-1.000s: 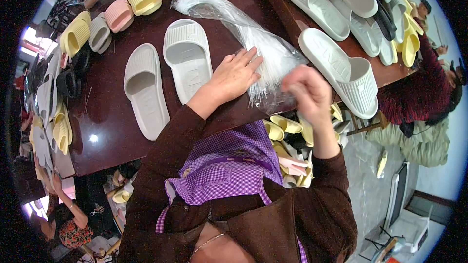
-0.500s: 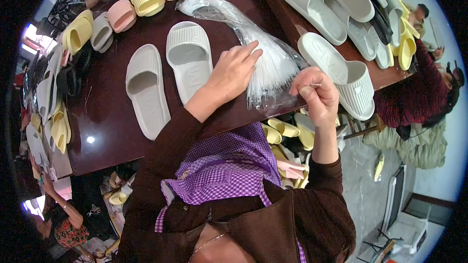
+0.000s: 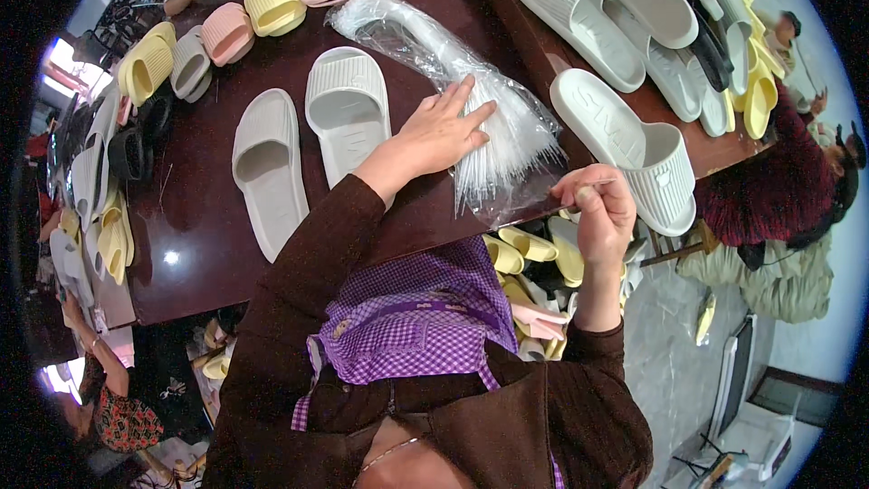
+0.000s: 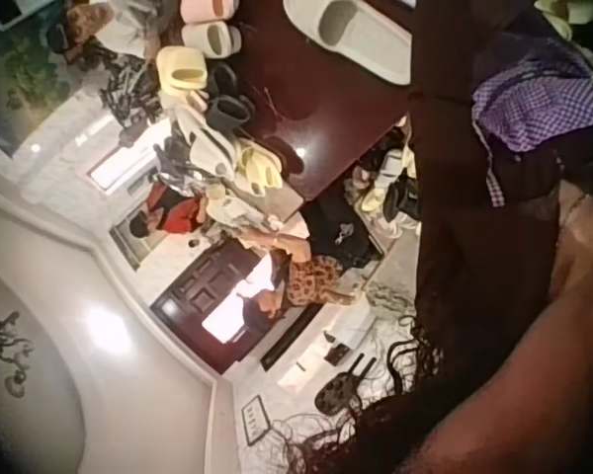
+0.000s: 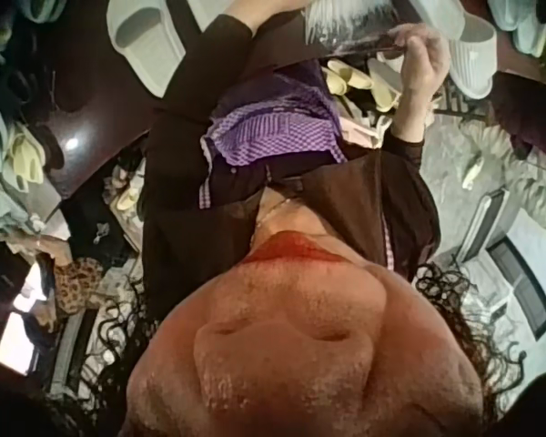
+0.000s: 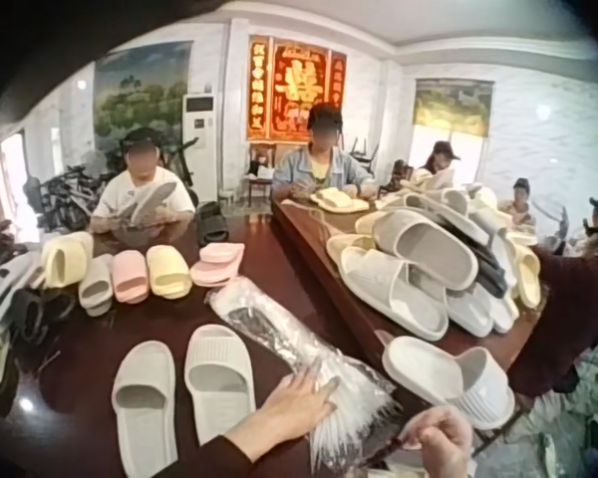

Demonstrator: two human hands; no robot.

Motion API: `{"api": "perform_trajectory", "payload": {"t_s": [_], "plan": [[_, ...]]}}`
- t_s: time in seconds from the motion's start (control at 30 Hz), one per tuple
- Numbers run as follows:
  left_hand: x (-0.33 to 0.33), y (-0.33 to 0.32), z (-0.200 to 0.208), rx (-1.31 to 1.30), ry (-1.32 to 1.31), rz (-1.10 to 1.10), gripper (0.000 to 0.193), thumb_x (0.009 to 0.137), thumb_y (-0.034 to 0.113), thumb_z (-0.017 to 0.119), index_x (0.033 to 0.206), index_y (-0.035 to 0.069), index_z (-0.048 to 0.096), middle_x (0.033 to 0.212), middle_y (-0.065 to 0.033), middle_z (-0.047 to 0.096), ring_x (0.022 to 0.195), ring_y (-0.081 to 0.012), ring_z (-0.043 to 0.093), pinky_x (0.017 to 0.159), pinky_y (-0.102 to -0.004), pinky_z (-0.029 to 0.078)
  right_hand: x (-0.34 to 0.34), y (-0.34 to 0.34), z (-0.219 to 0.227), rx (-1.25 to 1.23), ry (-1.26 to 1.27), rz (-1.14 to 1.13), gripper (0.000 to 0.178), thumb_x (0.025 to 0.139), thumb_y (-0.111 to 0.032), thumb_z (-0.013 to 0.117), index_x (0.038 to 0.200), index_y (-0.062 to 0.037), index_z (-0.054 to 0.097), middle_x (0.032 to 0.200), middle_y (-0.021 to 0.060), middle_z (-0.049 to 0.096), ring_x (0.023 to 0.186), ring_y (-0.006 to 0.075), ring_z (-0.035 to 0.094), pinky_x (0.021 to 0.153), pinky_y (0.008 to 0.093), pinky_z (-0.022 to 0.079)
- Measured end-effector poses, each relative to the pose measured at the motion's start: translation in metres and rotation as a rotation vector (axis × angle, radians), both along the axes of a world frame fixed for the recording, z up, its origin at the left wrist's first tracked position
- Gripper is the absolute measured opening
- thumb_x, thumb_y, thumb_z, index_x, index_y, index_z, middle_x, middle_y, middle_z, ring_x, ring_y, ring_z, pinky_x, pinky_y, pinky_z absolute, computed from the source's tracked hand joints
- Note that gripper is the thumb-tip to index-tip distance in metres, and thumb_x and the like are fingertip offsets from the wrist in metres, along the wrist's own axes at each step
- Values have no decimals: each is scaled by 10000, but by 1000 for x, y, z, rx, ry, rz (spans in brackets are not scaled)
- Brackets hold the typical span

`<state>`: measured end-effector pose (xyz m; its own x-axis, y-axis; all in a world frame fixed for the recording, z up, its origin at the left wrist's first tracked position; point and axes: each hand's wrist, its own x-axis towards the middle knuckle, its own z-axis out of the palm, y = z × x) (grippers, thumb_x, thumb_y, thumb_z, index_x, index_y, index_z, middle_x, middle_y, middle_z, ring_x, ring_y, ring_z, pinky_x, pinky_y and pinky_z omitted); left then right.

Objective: The person connects pairs of slippers by threading and fastening plastic ties through them by hand, sets them aside, and adjusts the buckle on their apron.

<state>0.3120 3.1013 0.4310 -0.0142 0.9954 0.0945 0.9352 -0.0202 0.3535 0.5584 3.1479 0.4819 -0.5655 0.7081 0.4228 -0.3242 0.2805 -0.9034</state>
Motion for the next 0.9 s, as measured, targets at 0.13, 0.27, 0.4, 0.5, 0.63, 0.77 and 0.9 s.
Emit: {"api": "perform_trajectory", "payload": {"t_s": [0.13, 0.27, 0.4, 0.5, 0.63, 0.77, 0.9], "plan": [[1, 1, 1, -21, -22, 0, 513, 944, 367, 402, 1409, 153, 372, 1500, -277, 129, 1387, -401, 189, 1084, -434, 215, 14, 1, 11, 13, 14, -96, 93, 886, -88, 538, 923, -7, 511, 722, 68, 497, 692, 175, 491, 687, 308, 425], [0, 0, 2, -34, -46, 7, 507, 948, 376, 397, 1404, 155, 381, 1498, -286, 119, 1390, -398, 183, 1087, -434, 209, 50, 9, 23, -54, 154, -225, 84, 890, -73, 530, 930, -1, 514, 733, 65, 500, 665, 163, 466, 645, 309, 396], [-1, -2, 0, -6, -10, 1, 506, 948, 372, 405, 1402, 150, 387, 1494, -288, 129, 1386, -386, 201, 1078, -428, 230, 81, 10, 61, 91, 356, -135, 50, 898, -49, 518, 912, -2, 509, 741, 62, 494, 593, 124, 404, 574, 274, 326], [-4, -6, -2, 165, -42, -5, 455, 929, 313, 486, 1336, 110, 471, 1447, -271, 272, 1333, -363, 311, 1051, -420, 274, 82, 6, 86, 113, 492, -7, 43, 905, -43, 513, 910, -1, 505, 739, 64, 488, 564, 117, 387, 535, 247, 311], [3, -27, 34, 426, -50, 74, 359, 891, 208, 569, 1218, 60, 560, 1279, -239, 483, 1169, -354, 483, 961, -407, 381, 51, 1, 100, 70, 569, 159, 77, 916, -76, 525, 933, -1, 514, 773, 68, 515, 549, 115, 406, 524, 237, 316], [32, -65, 83, 693, -430, 84, 252, 884, 135, 586, 1103, 12, 601, 1072, -175, 606, 890, -282, 614, 776, -342, 485, -5, -23, 101, -51, 524, 242, 106, 918, -81, 524, 996, -9, 527, 797, 74, 537, 547, 125, 436, 520, 245, 349], [64, -123, 104, 174, -1469, 34, 233, 927, 133, 528, 1099, -19, 572, 957, -117, 633, 651, -147, 593, 583, -236, 478, -79, -48, 93, -244, 493, 349, 145, 918, -77, 514, 1051, -22, 535, 822, 92, 564, 579, 153, 490, 545, 265, 416]]}}
